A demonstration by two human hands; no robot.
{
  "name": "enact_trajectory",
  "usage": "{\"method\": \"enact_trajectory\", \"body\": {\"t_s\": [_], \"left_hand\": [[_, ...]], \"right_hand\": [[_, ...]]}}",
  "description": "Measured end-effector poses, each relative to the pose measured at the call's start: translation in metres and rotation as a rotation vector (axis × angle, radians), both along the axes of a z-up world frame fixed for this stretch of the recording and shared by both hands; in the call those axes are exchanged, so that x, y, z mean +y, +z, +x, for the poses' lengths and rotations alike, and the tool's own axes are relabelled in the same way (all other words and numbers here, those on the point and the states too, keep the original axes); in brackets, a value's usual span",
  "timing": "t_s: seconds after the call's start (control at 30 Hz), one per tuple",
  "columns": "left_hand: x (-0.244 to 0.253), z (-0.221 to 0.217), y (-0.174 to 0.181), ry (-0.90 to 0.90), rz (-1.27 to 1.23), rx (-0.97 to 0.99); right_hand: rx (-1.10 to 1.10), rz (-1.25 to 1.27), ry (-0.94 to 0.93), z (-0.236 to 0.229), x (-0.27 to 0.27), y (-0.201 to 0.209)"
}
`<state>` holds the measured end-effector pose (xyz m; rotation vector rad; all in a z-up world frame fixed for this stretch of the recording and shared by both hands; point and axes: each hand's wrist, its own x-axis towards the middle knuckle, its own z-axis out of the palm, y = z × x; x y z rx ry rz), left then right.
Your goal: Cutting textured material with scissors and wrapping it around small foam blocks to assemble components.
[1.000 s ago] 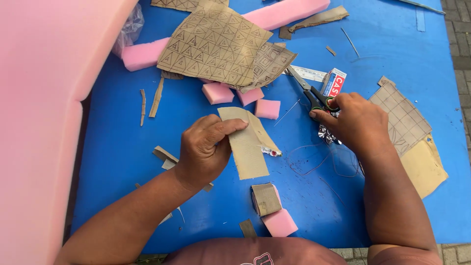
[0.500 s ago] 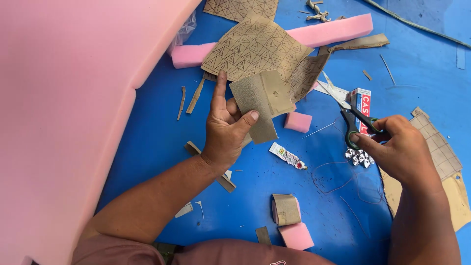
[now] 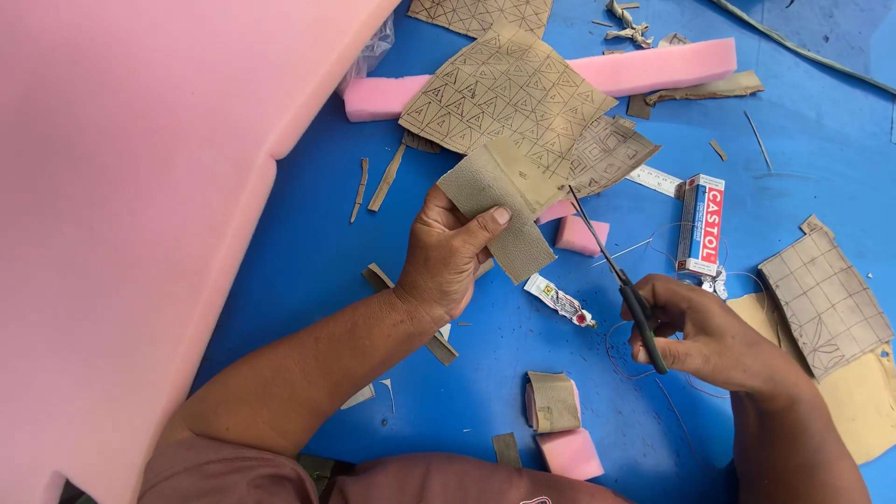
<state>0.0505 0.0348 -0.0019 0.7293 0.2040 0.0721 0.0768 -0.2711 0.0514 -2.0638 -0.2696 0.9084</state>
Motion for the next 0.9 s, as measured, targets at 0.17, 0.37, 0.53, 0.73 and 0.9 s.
{"method": "enact_trajectory", "body": {"t_s": [0.17,0.37,0.53,0.73,0.9], "left_hand": [[-0.002,-0.005,0.002,0.028,0.045,-0.014],[-0.010,-0.006,0.000,0.093,0.087,-0.099],[-0.003,-0.007,0.004,0.111,0.120,-0.174],[-0.021,-0.015,0.001,0.062,0.165,-0.153],[-0.024,-0.017,0.016,0.034,0.135,-0.109]], "right_hand": [[0.014,-0.009,0.101,-0.005,0.009,-0.013],[0.101,0.078,0.151,-0.011,0.013,-0.021],[0.086,0.052,0.252,-0.005,0.009,-0.015],[0.280,0.227,0.114,-0.015,0.021,-0.024],[-0.013,0.385,0.128,-0.018,0.026,-0.043]]}}
